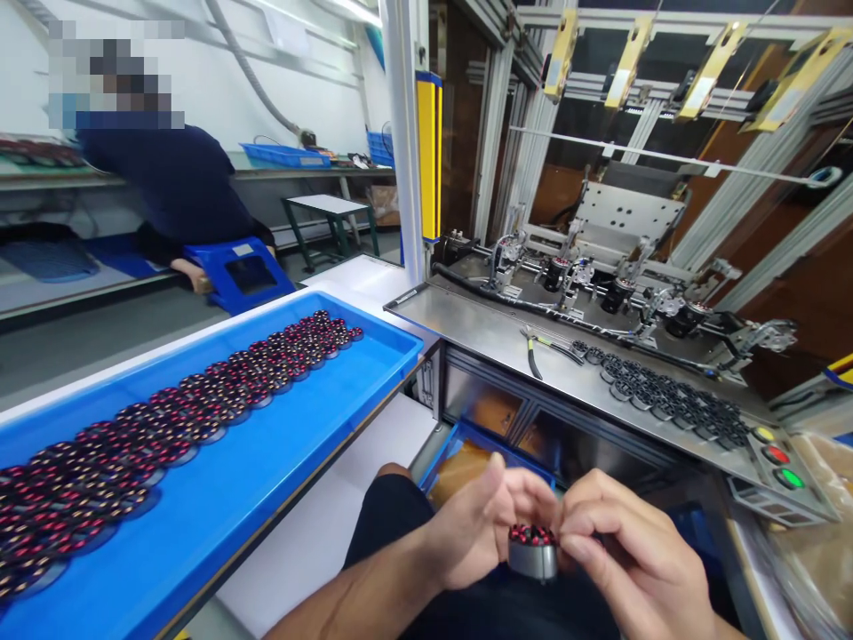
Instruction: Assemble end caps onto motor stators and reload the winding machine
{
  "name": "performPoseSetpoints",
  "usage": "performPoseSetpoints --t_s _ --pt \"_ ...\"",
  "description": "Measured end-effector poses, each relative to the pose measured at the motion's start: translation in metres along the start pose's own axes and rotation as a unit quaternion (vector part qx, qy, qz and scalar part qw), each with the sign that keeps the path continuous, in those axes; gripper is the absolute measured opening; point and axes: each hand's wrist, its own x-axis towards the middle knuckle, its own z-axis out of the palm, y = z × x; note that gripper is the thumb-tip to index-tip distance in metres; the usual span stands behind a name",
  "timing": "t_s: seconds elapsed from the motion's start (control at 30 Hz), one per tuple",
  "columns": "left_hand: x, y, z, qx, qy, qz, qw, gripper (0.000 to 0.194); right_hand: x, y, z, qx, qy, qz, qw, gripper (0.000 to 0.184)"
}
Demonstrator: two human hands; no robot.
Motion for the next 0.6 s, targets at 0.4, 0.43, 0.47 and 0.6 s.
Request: performPoseSetpoints --t_s 0.4,0.43,0.47,0.6 --pt "-0.004 0.008 0.023 0.006 0.045 0.170 0.984 0.044 0.002 -0.010 -0.007 -0.068 0.080 0.069 0.992 0.016" --pt "-0.002 0.009 0.022 -0.005 0.049 0.179 0.983 0.045 0.002 -0.010 -0.006 -0.055 0.079 0.070 0.993 0.017" --pt "0.002 0.008 0.020 -0.007 0.049 0.167 0.985 0.044 0.003 -0.010 -0.006 -0.037 0.072 0.065 0.995 0.017" --pt "0.014 0.002 0.004 0.036 -0.038 -0.086 0.995 0.062 0.001 -0.005 -0.010 -0.004 0.035 0.028 0.999 0.016"
